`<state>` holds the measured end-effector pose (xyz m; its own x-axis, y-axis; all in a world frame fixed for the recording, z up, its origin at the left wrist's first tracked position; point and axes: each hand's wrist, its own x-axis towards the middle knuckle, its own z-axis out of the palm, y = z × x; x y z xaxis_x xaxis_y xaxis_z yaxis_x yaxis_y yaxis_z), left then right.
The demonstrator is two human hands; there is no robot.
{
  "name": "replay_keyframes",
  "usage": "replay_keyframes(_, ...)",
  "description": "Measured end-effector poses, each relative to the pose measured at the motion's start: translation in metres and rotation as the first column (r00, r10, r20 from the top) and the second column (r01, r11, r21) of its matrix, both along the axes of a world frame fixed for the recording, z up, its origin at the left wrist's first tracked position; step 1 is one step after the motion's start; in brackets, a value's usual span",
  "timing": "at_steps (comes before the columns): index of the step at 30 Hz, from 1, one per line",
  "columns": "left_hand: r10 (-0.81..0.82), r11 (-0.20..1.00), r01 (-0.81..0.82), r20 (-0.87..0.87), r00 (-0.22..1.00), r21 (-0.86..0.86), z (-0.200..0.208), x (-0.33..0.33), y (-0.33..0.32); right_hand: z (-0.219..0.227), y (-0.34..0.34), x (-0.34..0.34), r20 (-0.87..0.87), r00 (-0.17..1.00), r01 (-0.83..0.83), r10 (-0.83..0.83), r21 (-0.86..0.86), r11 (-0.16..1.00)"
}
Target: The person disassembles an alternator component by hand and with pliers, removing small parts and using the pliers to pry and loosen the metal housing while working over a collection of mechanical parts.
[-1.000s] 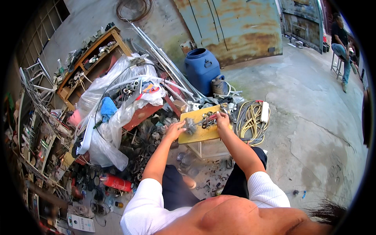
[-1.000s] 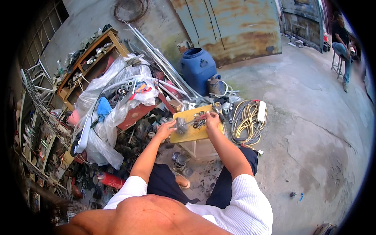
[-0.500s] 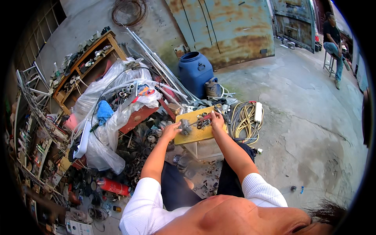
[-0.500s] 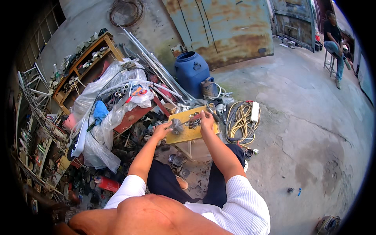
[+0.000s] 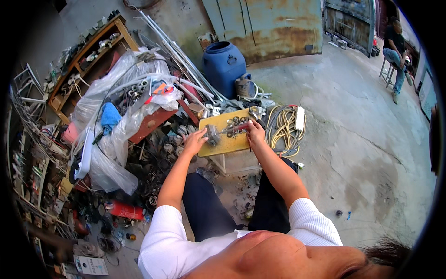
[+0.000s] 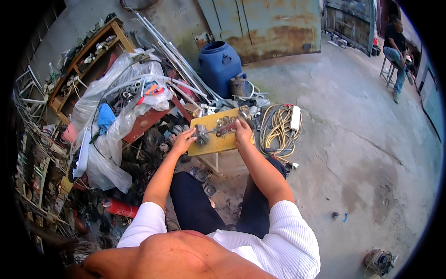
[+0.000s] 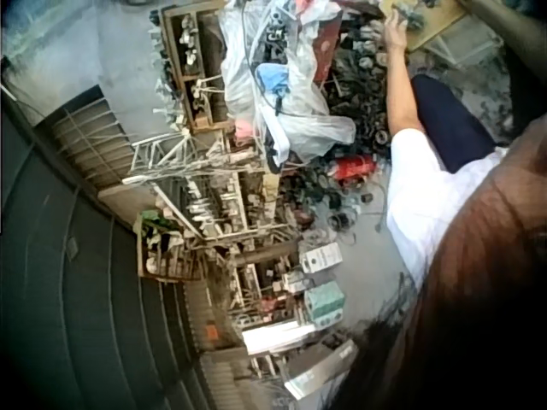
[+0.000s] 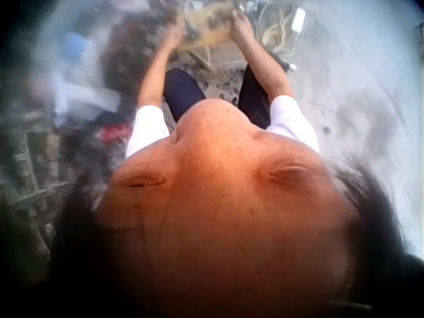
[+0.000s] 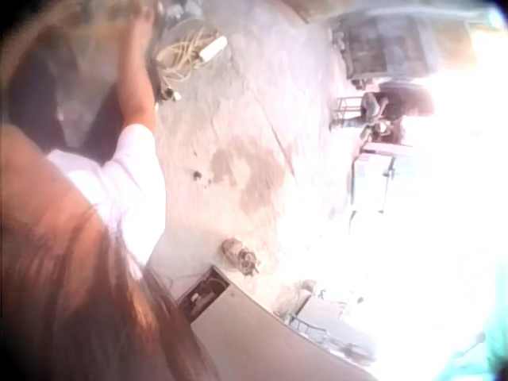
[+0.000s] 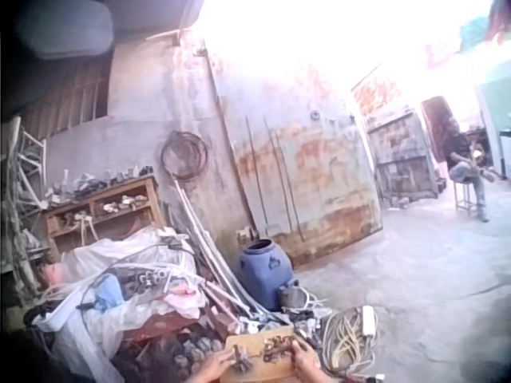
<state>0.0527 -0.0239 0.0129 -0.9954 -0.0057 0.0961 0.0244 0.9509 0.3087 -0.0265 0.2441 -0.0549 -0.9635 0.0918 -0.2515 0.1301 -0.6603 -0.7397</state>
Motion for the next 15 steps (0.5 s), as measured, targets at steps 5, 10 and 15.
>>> replay_keyframes(5, -0.052, 0.994, 0.069, -0.183, 0.982, 0.084, -0.023, 0.000, -0.005, -0.010, 0.007, -0.012, -0.062, 0.997, -0.044, 0.040, -0.066, 0.997)
replay_keyframes(10, -0.039, 0.993, 0.076, -0.345, 0.938, 0.093, -0.036, 0.006, -0.001, -0.017, 0.014, -0.013, -0.119, 0.986, -0.122, 0.115, -0.050, 0.991)
replay_keyframes(15, -0.043, 0.980, 0.115, -0.397, 0.917, 0.160, -0.047, 0.005, -0.002, -0.008, 0.004, -0.003, -0.044, 0.998, -0.041, 0.036, -0.114, 0.993)
